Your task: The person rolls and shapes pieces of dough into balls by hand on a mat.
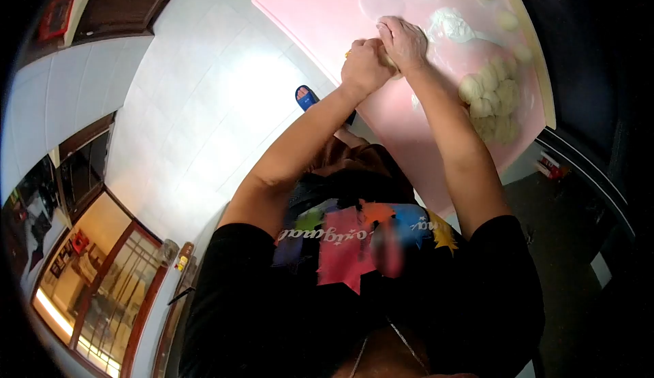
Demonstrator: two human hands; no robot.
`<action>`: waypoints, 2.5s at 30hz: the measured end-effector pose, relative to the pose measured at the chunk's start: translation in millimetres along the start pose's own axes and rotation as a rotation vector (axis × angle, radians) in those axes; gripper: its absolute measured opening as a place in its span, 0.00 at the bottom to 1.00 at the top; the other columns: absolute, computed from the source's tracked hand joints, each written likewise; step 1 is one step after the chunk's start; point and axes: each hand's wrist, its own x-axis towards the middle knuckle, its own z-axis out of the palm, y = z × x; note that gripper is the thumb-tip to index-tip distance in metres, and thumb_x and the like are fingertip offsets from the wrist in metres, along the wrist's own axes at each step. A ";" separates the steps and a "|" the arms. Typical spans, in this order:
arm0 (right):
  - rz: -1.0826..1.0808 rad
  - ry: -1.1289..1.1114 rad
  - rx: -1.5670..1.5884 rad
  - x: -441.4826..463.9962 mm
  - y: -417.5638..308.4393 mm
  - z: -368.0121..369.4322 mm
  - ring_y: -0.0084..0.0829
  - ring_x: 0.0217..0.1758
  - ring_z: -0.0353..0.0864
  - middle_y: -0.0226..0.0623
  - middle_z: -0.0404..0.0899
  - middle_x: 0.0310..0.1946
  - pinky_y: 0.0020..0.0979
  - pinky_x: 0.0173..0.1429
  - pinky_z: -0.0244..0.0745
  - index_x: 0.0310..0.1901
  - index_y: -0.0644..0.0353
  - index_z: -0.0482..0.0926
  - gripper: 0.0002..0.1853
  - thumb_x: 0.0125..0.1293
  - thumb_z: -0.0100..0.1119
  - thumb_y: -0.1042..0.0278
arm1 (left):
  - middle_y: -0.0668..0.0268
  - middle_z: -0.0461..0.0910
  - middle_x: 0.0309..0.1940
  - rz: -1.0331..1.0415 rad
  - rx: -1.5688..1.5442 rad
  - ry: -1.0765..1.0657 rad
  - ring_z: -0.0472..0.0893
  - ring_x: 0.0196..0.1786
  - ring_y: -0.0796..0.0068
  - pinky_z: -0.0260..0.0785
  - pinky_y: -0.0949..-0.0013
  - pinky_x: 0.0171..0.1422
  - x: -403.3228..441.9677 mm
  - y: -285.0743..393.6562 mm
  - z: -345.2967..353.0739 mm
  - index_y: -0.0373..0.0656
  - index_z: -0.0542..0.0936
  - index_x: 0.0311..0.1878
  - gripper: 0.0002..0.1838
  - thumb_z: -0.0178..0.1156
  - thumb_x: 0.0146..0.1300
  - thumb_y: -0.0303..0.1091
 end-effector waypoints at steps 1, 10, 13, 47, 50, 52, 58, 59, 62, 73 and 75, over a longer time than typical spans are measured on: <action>0.119 -0.104 0.091 5.5 -7.6 -9.0 0.41 0.43 0.85 0.44 0.86 0.40 0.40 0.48 0.77 0.46 0.54 0.82 0.14 0.71 0.56 0.54 | 0.47 0.75 0.58 0.004 -0.014 0.023 0.77 0.58 0.51 0.74 0.53 0.62 -5.9 8.0 -1.1 0.38 0.75 0.63 0.38 0.76 0.48 0.42; 0.416 0.087 0.179 -75.6 -40.1 -3.9 0.49 0.54 0.78 0.52 0.79 0.51 0.48 0.58 0.71 0.53 0.59 0.77 0.15 0.71 0.55 0.62 | 0.46 0.73 0.57 0.297 0.177 0.178 0.72 0.60 0.43 0.69 0.48 0.65 -57.5 -28.1 31.6 0.38 0.71 0.63 0.36 0.74 0.50 0.33; 0.190 0.079 -0.074 -46.4 -27.5 -2.9 0.45 0.54 0.80 0.44 0.83 0.48 0.45 0.55 0.72 0.51 0.55 0.78 0.12 0.70 0.57 0.61 | 0.51 0.76 0.55 0.277 -0.093 0.088 0.73 0.61 0.49 0.70 0.52 0.66 -43.8 -31.8 12.2 0.39 0.72 0.66 0.38 0.75 0.50 0.34; 0.823 0.097 0.527 -49.3 -72.6 -33.8 0.38 0.40 0.82 0.52 0.75 0.47 0.40 0.47 0.78 0.54 0.69 0.71 0.13 0.74 0.48 0.69 | 0.45 0.72 0.59 0.206 0.191 0.110 0.72 0.60 0.43 0.69 0.48 0.64 -60.0 -13.4 37.8 0.35 0.71 0.63 0.37 0.73 0.51 0.38; 0.226 0.257 0.022 -79.0 -44.0 -5.9 0.50 0.43 0.82 0.56 0.75 0.52 0.49 0.50 0.77 0.52 0.65 0.74 0.12 0.72 0.51 0.69 | 0.45 0.71 0.61 0.344 0.172 0.180 0.69 0.63 0.41 0.67 0.47 0.68 -63.9 -31.6 37.0 0.36 0.69 0.66 0.40 0.74 0.50 0.35; 0.202 0.199 -0.054 -61.3 -32.1 -4.0 0.49 0.44 0.83 0.53 0.77 0.52 0.49 0.50 0.77 0.52 0.62 0.75 0.12 0.72 0.52 0.67 | 0.45 0.70 0.63 0.288 0.002 0.102 0.69 0.65 0.42 0.66 0.47 0.69 -62.7 -26.9 18.5 0.38 0.68 0.69 0.42 0.74 0.50 0.35; 0.186 -0.042 0.021 -7.6 -4.5 -4.9 0.47 0.46 0.85 0.41 0.85 0.44 0.46 0.52 0.77 0.49 0.53 0.80 0.14 0.73 0.53 0.55 | 0.50 0.73 0.60 0.096 -0.043 -0.022 0.74 0.63 0.49 0.71 0.54 0.65 -8.6 -4.2 -1.7 0.41 0.77 0.60 0.34 0.76 0.47 0.36; 0.231 -0.129 0.015 -0.7 -8.0 -8.7 0.47 0.46 0.85 0.42 0.85 0.44 0.46 0.51 0.78 0.47 0.54 0.81 0.15 0.72 0.53 0.52 | 0.51 0.73 0.60 0.063 -0.027 -0.012 0.74 0.63 0.50 0.72 0.54 0.65 -3.4 -2.2 1.9 0.41 0.77 0.59 0.33 0.75 0.47 0.37; 0.295 -0.194 0.095 19.6 7.2 8.6 0.42 0.42 0.85 0.41 0.84 0.41 0.41 0.49 0.78 0.46 0.56 0.82 0.21 0.73 0.52 0.45 | 0.52 0.74 0.59 0.021 -0.007 0.008 0.74 0.62 0.49 0.72 0.54 0.65 15.1 2.6 3.3 0.42 0.78 0.59 0.32 0.73 0.49 0.38; 0.263 0.017 -0.054 -36.9 -10.6 2.9 0.44 0.59 0.79 0.44 0.82 0.52 0.46 0.57 0.72 0.53 0.56 0.77 0.13 0.70 0.55 0.65 | 0.46 0.72 0.58 0.299 -0.091 0.062 0.72 0.62 0.43 0.69 0.52 0.68 -25.2 -21.5 4.9 0.40 0.71 0.67 0.37 0.71 0.51 0.31; 0.193 -0.009 -0.050 -19.2 5.2 7.0 0.43 0.55 0.81 0.41 0.84 0.49 0.45 0.56 0.74 0.51 0.55 0.78 0.11 0.69 0.56 0.64 | 0.47 0.73 0.59 0.227 -0.078 0.034 0.73 0.63 0.45 0.70 0.53 0.67 -5.9 -16.4 -3.4 0.41 0.73 0.65 0.36 0.72 0.51 0.32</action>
